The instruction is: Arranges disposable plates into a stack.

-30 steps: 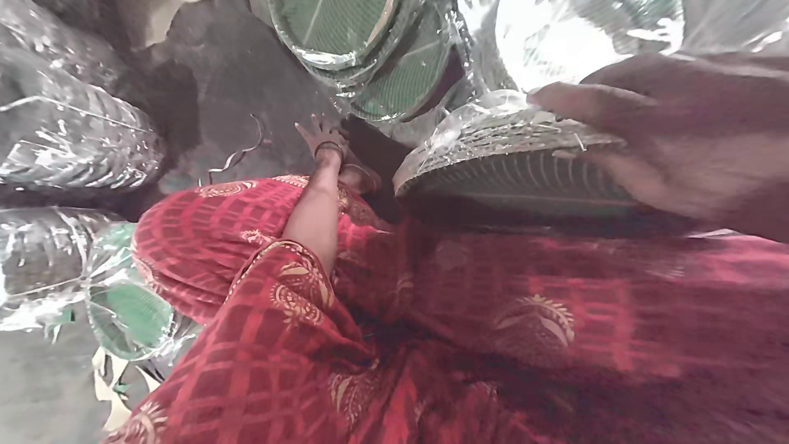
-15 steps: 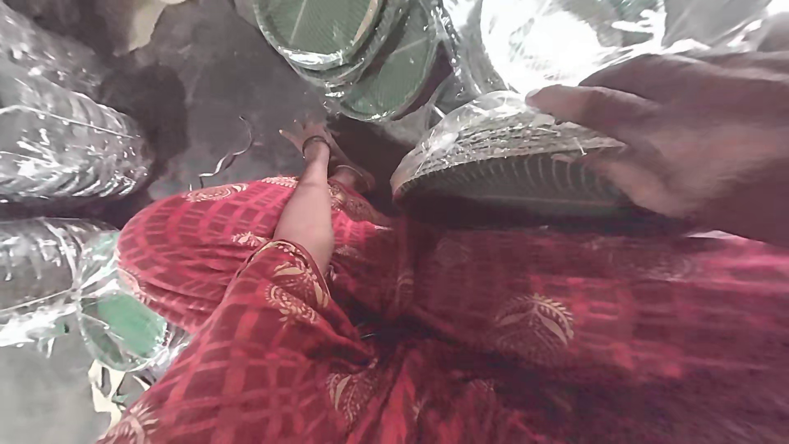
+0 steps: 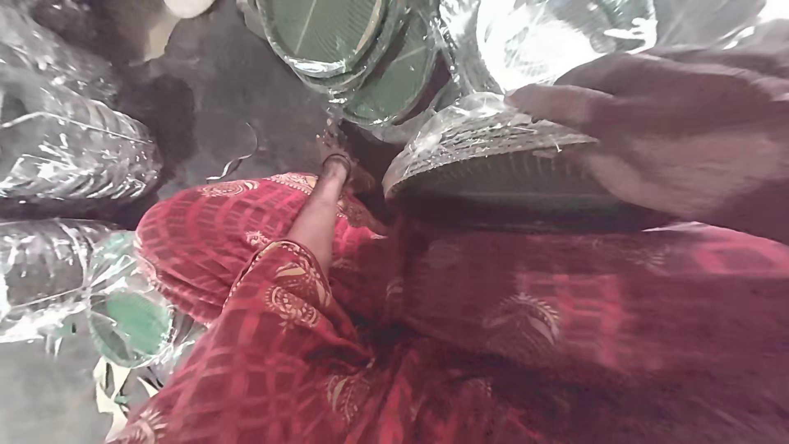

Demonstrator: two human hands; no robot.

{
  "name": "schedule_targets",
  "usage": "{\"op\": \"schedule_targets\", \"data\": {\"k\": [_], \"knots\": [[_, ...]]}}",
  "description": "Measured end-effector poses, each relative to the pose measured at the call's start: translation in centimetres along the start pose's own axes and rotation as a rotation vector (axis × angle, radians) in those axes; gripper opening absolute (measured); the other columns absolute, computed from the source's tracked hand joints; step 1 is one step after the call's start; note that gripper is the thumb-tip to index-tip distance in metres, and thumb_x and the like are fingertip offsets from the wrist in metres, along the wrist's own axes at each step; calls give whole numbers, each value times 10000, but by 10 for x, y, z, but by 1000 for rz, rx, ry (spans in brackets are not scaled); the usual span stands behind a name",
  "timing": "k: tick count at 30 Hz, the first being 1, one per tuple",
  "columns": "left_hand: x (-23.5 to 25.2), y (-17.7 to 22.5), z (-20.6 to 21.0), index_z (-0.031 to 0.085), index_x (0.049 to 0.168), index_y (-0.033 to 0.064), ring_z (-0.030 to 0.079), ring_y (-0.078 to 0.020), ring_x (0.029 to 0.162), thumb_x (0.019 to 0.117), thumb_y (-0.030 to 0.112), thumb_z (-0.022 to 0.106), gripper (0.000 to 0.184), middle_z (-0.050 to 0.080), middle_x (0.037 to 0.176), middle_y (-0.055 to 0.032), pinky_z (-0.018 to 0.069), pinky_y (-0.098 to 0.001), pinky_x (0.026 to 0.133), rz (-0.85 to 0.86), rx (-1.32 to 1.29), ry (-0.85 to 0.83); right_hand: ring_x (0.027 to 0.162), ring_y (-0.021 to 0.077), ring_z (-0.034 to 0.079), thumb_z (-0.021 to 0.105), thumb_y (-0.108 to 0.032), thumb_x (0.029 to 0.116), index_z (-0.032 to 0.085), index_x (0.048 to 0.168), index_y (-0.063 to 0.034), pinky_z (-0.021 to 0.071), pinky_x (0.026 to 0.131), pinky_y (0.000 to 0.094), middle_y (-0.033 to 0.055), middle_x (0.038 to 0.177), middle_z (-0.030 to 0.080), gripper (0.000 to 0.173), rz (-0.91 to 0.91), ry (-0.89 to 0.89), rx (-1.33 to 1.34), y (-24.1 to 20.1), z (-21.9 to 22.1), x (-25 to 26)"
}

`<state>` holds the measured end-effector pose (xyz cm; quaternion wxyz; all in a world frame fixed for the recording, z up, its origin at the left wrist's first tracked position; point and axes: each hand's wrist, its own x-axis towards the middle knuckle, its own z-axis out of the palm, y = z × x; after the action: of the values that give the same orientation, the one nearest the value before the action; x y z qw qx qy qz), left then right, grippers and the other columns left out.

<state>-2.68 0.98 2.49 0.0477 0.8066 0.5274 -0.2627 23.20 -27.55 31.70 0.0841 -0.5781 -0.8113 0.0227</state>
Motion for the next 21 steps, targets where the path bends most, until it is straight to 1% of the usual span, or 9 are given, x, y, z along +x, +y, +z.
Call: {"op": "schedule_targets", "data": {"k": [3,6,8,9,12,14,16,18,21], "knots": [[8,11,8,157,1611,-50,210,-497,1522,854,463,744,1086,179,1647,-336,214,-712,1184,-66,-103,71,1003,538,645,498,-248,1021,459,1522,-210,510,731,690,277,1260,602,504,13,-39,-8,-2,-1,3],[33,12,15,132,1642,52,279,-416,1524,859,347,754,1043,242,1661,-250,212,-615,1230,-166,-330,151,987,527,648,488,-232,1024,456,1523,-215,513,721,678,269,1258,599,501,23,-67,-29,-6,-5,4],[31,10,10,152,1648,102,279,-415,1523,789,435,818,1137,263,1660,-227,212,-613,1234,-202,-417,141,881,501,651,458,-264,1025,474,1501,-228,500,622,649,235,1192,604,477,11,-21,-49,-5,-2,4],[20,12,0,126,1647,88,265,-426,1523,714,547,844,1263,233,1665,-237,224,-625,1223,-195,-377,106,870,502,648,464,-248,1013,479,1497,-229,492,611,650,232,1176,606,484,8,-5,-45,-4,0,3],[7,14,-14,51,1642,27,229,-465,1526,666,735,797,1418,138,1677,-280,222,-638,1215,-180,-229,25,859,517,639,466,-231,1014,460,1505,-220,483,597,660,240,1144,601,491,-16,3,-45,0,2,3],[15,11,-4,85,1638,14,207,-475,1531,691,667,826,1368,95,1688,-276,199,-666,1210,-173,-208,55,855,513,639,449,-250,1026,456,1508,-211,485,595,655,240,1137,598,484,-31,-3,-46,2,2,4],[22,6,8,197,1629,37,200,-452,1542,795,529,797,1139,175,1685,-245,140,-718,1205,-152,-206,100,871,509,641,430,-263,1027,461,1507,-219,488,607,657,236,1143,604,482,-28,5,-46,5,3,4],[12,3,3,239,1615,15,145,-468,1553,901,554,697,1005,165,1685,-256,90,-776,1176,-93,-90,41,888,513,642,421,-306,1040,466,1503,-219,491,625,664,239,1152,607,473,-33,17,-34,7,5,5],[9,-2,-2,336,1574,-2,165,-477,1545,911,618,647,959,227,1659,-279,78,-772,1181,-92,-50,32,881,532,635,434,-327,1041,461,1501,-197,480,599,668,255,1134,598,479,-34,-9,-30,5,2,10]]}}
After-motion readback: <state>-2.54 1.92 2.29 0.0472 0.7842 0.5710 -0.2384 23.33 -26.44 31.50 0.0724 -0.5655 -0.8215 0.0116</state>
